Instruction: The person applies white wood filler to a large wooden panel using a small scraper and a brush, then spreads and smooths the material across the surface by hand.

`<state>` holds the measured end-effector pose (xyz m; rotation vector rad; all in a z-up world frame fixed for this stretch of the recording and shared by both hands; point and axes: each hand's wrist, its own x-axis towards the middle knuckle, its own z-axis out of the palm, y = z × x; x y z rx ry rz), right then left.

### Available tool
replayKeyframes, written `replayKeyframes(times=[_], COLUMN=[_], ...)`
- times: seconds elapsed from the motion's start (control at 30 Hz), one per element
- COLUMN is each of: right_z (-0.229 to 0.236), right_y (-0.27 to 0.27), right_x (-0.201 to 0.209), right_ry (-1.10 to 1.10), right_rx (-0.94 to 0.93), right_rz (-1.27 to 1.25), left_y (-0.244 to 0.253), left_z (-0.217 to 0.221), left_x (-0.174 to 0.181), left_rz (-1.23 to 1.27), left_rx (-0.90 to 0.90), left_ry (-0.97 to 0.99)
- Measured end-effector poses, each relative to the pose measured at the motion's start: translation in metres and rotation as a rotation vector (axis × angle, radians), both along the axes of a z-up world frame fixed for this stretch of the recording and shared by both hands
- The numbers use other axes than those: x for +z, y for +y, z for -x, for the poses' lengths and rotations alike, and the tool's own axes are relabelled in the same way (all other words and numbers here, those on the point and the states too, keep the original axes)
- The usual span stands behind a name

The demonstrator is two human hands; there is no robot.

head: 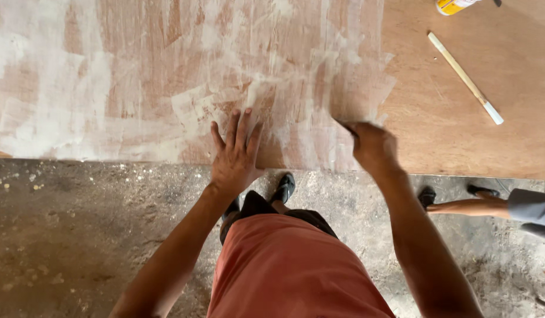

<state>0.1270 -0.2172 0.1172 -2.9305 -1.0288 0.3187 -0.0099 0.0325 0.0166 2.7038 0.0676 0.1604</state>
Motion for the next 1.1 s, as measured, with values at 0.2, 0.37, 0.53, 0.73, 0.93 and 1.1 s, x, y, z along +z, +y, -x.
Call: replayKeyframes(times=[0.2, 0.37, 0.53, 0.73, 0.93, 1.1], right_z=[0.046, 0.057, 0.046, 0.041, 0.085, 0.077], right_y=[-0.009, 0.011, 0.026, 0.074, 0.078, 0.041], right_x=[-0.012, 0.0, -0.014, -0.021, -0.053, -0.031], right_ry=[0.004, 0.565, 0.954, 0.181, -0.194, -0.214], right_rx=[0.193, -0.362, -0.7, 0.105, 0.518, 0.634], right_rz=[-0.198, -0.642, -0.981, -0.462, -0.209, -0.158], left_y=[0.008, 0.028, 0.026, 0.011, 0.015, 0.016], left_z=[0.004, 0.035, 0.087, 0.079, 0.054, 0.052], left_x=[0.007, -0.006, -0.026, -0.013, 0.009, 0.004], left_rz=[0.122, 0.266, 0.504, 1.762, 2.155, 2.176], left_rx=[0.006, 0.333, 0.805, 1.032, 0.844, 0.813], left_ry=[-0.147, -0.609, -0.598, -0.26, -0.241, -0.229])
